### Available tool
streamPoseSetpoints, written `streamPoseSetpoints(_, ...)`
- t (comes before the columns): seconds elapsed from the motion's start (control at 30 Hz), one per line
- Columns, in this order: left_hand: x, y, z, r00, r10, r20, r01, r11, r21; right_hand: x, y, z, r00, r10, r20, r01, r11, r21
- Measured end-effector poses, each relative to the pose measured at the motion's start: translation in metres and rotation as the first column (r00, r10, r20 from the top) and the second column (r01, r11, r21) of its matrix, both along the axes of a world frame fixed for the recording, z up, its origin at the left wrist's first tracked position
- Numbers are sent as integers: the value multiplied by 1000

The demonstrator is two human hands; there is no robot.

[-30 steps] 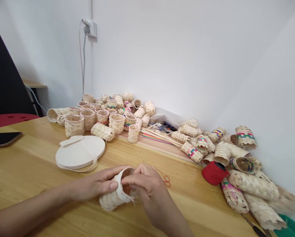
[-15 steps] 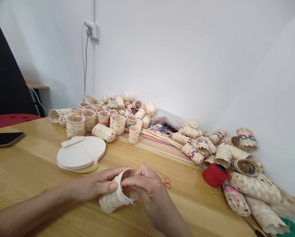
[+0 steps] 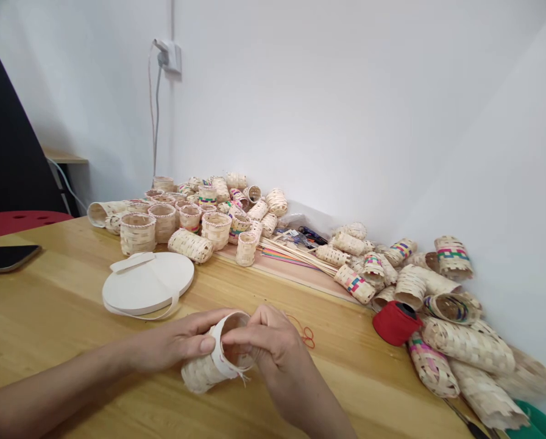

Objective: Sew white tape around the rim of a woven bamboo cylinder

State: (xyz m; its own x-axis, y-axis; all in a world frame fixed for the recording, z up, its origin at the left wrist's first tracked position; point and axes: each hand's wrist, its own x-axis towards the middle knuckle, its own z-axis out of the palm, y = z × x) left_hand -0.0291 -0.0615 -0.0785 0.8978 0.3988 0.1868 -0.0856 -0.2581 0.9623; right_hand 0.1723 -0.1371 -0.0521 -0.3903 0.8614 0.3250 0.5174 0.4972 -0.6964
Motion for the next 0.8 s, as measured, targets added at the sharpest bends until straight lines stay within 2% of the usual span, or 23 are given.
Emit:
streamPoseSetpoints(0.2, -1, 1, 1, 1000, 0, 7, 0, 1000, -21, -1, 0, 1, 1000, -22, 20, 21, 999, 30)
streamPoseSetpoints(0.4, 0, 1, 1, 1000, 17, 8, -16, 1000, -19, -4, 0, 0, 981, -129, 146, 104, 981, 167)
streamPoseSetpoints(0.53, 0, 0, 0, 1000, -2, 5, 2, 1000, -14, -4, 1, -1, 976, -126, 177, 88, 974, 211)
streamPoseSetpoints(0.7, 0, 0, 0, 1000, -18, 5, 18, 1000, -12, -6, -1, -1, 965, -137, 224, 56, 942, 331)
streamPoseSetpoints(0.8, 0, 1, -2, 1000, -4, -10, 4, 1000, -19, -10, -1, -2, 956, -152, 252, 57, 935, 349)
